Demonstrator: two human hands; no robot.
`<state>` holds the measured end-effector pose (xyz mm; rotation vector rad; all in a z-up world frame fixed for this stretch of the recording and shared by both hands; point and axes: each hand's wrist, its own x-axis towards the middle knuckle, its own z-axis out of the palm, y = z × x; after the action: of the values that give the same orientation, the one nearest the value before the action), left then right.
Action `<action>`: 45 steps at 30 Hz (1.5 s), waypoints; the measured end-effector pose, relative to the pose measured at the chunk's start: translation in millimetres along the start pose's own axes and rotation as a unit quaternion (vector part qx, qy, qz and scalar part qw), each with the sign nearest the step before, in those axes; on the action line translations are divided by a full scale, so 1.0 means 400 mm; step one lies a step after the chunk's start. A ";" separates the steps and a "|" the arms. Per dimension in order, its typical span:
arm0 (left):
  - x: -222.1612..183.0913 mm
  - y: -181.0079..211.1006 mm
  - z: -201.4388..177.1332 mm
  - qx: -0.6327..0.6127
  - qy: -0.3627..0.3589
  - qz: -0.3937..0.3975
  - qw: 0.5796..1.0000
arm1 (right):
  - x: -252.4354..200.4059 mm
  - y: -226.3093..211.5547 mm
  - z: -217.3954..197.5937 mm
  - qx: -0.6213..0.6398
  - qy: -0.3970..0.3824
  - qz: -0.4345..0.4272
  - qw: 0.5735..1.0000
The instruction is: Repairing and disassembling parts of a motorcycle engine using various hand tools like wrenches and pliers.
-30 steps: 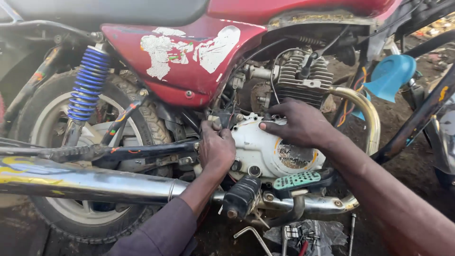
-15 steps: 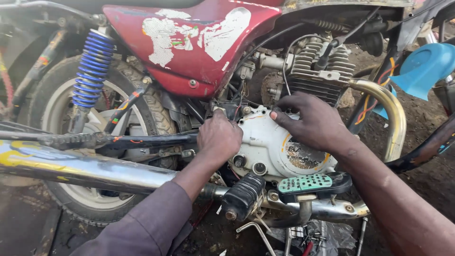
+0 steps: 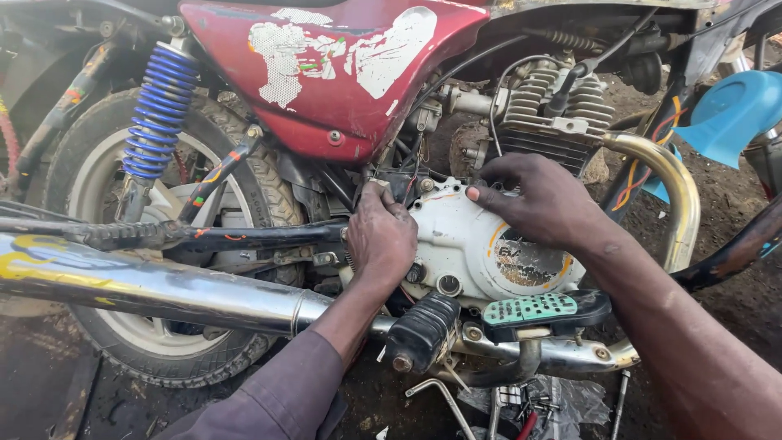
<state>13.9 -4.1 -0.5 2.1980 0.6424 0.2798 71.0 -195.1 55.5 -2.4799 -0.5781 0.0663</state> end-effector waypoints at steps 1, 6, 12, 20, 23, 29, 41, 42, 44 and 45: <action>0.002 -0.003 -0.009 0.000 0.000 -0.001 1.000 | 0.005 0.001 0.003 0.000 -0.001 0.000 1.000; 0.015 0.003 -0.032 0.138 -0.057 0.045 0.988 | 0.007 0.002 0.004 0.024 0.009 -0.019 1.000; 0.051 -0.028 0.007 0.128 -0.042 0.054 0.989 | 0.005 0.000 0.001 0.028 0.019 -0.030 0.999; -0.003 0.010 -0.038 0.098 -0.046 0.052 0.993 | 0.008 0.009 0.008 0.040 0.015 -0.037 0.998; 0.023 0.002 -0.062 0.124 -0.066 0.062 0.988 | 0.014 -0.004 0.009 0.045 0.009 -0.016 0.999; 0.069 0.013 -0.024 0.171 -0.130 0.045 0.976 | 0.008 -0.012 0.006 0.043 0.008 0.001 0.999; 0.008 0.002 -0.012 0.013 0.019 0.043 0.999 | 0.008 0.005 0.006 0.049 0.013 -0.041 0.998; 0.009 -0.001 -0.013 0.011 0.028 0.046 0.998 | 0.013 0.009 0.007 0.062 0.017 -0.053 0.997; 0.012 -0.001 -0.011 0.020 0.026 0.040 0.999 | 0.006 0.000 0.006 0.073 0.021 -0.049 0.996; 0.014 -0.002 -0.011 0.028 0.023 0.034 0.999 | 0.002 -0.005 0.006 0.084 0.023 -0.044 0.995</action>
<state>16.6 2.0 1.6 2.2748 0.6088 0.3535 70.6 -191.9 54.6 -2.2848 -0.6345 0.0211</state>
